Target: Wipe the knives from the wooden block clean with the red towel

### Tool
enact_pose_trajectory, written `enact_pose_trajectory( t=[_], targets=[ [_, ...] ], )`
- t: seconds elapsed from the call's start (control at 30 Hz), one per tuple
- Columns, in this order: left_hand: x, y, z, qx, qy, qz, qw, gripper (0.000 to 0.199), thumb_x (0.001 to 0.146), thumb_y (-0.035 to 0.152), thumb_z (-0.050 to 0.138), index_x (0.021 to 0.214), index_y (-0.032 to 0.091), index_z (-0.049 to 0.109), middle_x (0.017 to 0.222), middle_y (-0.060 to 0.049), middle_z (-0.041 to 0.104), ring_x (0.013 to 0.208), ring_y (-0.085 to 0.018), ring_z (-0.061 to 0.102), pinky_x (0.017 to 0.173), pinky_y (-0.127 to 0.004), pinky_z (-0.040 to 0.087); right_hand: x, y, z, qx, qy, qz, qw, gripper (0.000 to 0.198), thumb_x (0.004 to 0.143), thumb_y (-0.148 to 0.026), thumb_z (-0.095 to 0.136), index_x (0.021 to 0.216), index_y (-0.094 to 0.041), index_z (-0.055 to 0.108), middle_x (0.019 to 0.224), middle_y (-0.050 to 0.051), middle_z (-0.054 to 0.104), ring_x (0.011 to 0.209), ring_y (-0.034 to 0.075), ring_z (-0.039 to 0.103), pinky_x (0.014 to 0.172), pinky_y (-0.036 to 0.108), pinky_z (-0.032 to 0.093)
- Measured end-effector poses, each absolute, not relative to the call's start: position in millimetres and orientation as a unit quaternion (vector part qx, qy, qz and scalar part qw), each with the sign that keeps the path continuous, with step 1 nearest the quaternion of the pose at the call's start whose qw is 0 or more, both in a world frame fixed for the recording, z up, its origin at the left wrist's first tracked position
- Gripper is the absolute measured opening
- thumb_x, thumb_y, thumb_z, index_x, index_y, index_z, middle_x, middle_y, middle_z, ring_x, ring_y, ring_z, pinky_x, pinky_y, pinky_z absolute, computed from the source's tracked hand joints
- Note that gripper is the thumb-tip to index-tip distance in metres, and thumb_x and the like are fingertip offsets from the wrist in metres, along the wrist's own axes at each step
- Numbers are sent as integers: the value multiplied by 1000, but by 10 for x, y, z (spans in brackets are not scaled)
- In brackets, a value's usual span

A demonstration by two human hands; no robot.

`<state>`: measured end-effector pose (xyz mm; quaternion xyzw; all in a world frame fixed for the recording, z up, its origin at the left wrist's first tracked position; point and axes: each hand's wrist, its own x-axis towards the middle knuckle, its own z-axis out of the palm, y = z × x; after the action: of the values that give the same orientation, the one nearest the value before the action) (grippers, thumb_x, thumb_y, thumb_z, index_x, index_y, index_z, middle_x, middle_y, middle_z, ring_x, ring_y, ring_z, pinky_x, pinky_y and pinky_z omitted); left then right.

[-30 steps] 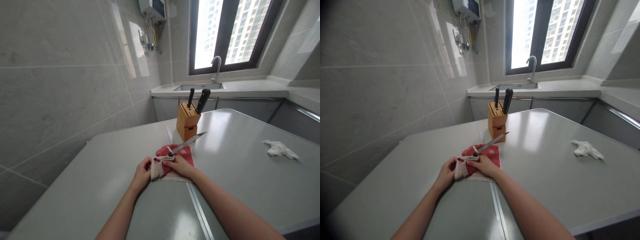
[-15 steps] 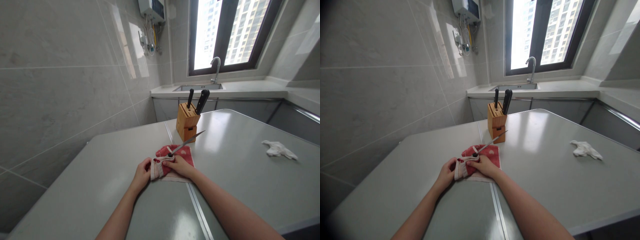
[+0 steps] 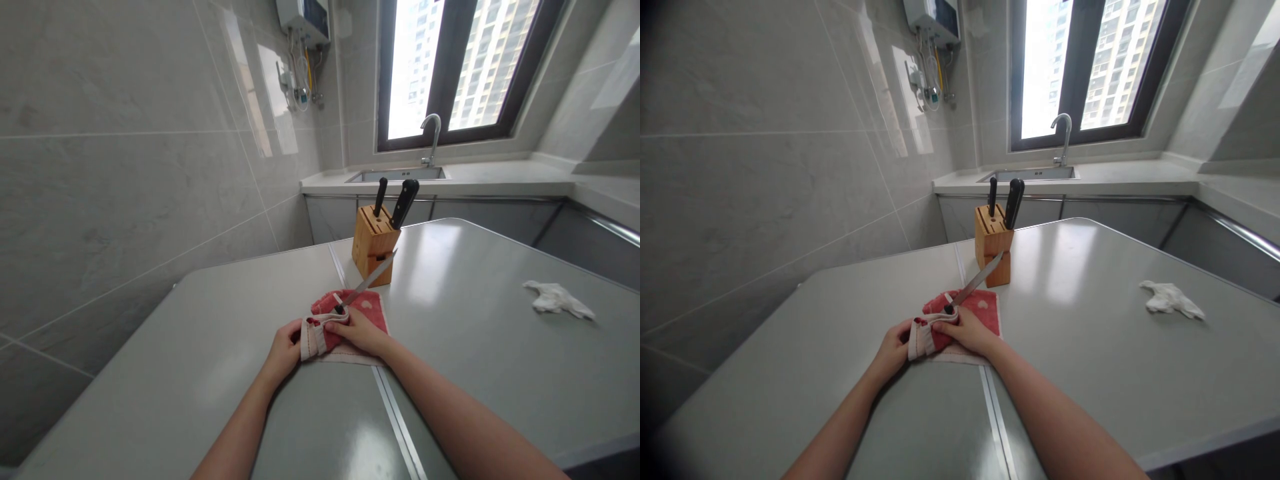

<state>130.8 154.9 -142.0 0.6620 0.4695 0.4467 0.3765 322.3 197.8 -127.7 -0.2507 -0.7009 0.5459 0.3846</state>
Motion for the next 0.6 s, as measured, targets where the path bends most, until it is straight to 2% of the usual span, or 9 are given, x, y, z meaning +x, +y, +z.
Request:
enact_pose_trajectory(
  t=[0.2, 0.6],
  targets=[
    [1317, 1546, -1397, 679, 459, 440, 368, 29, 71, 13, 56, 97, 15, 67, 90, -4, 67, 83, -20, 58, 75, -28, 44, 3218, 2001, -1314, -253, -707, 540, 381, 29, 75, -40, 61, 93, -17, 64, 93, 3, 68, 89, 21, 60, 82, 34, 45],
    [1318, 1557, -1392, 687, 464, 423, 366, 22, 73, 18, 53, 90, 13, 66, 84, -3, 66, 79, -18, 56, 74, -26, 44, 3220, 2013, -1402, -286, -688, 562, 358, 37, 72, -43, 64, 98, -17, 64, 101, 5, 66, 98, 23, 58, 90, 37, 43]
  ],
)
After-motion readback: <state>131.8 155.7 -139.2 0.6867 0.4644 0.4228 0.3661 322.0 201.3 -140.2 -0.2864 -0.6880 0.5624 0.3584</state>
